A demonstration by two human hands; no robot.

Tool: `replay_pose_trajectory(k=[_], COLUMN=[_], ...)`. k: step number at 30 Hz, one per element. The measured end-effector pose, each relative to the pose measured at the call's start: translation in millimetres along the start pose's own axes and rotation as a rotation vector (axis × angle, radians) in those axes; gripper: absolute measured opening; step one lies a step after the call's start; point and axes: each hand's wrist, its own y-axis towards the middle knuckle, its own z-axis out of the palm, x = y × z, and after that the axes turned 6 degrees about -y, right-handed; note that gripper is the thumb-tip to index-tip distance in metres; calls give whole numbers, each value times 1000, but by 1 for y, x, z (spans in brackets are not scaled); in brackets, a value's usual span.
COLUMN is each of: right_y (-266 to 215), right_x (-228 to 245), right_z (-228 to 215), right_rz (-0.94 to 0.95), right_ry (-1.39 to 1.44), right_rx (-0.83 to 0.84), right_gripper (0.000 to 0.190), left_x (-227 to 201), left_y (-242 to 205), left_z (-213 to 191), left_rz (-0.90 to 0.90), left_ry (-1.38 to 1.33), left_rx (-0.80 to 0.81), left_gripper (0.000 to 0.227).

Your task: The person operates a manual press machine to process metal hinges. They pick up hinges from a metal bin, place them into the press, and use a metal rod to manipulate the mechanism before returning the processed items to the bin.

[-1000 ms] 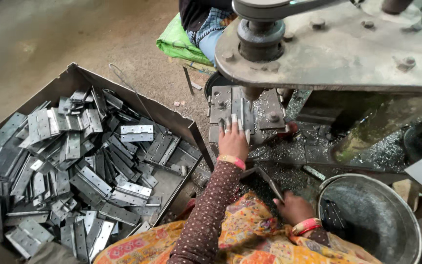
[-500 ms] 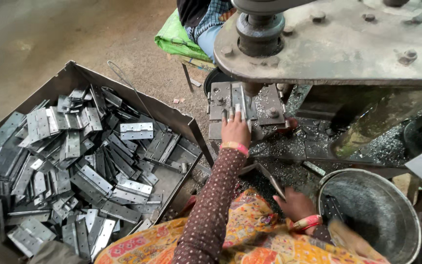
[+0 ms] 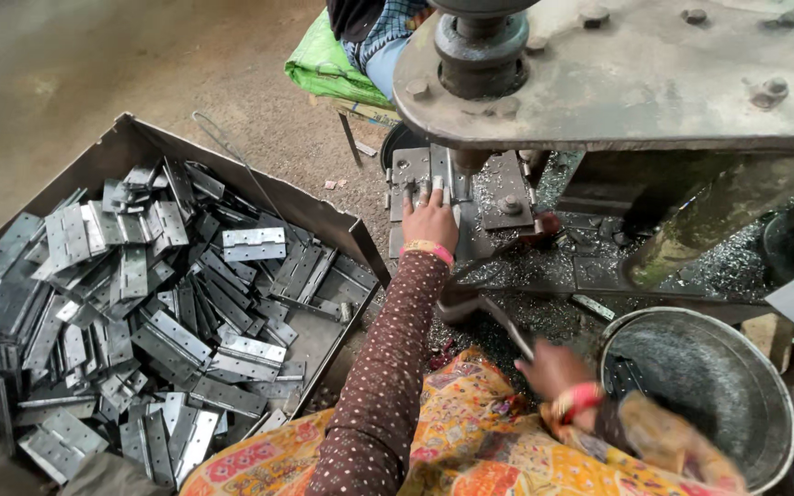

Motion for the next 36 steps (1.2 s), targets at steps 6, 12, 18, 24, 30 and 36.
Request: replay_pose_trajectory(k=[6, 12, 18, 24, 30, 36], right_y=[-7, -22, -44, -45, -43, -40], right_x=[-9, 49, 75, 69, 66, 66], right_z=[30, -99, -134, -134, -130, -125], right_rz=[-2, -35, -163, -213, -266, -195], right_ry=[-56, -60, 57, 11, -5, -79], right_rx=[-91, -318, -738, -767, -718, -561], right_gripper=[51, 53, 63, 64, 59, 49], left_x=[8, -19, -42, -17, -16, -14], left_y=[6, -43, -134, -109, -84, -84], left_z=[15, -12, -5, -16, -9, -1], left_rz=[30, 194, 232, 349, 217, 20], left_ry=[-23, 223, 64, -244, 61, -87], left_rx=[6, 48, -388, -401, -610, -132], left_gripper=[30, 53, 31, 18, 20, 45])
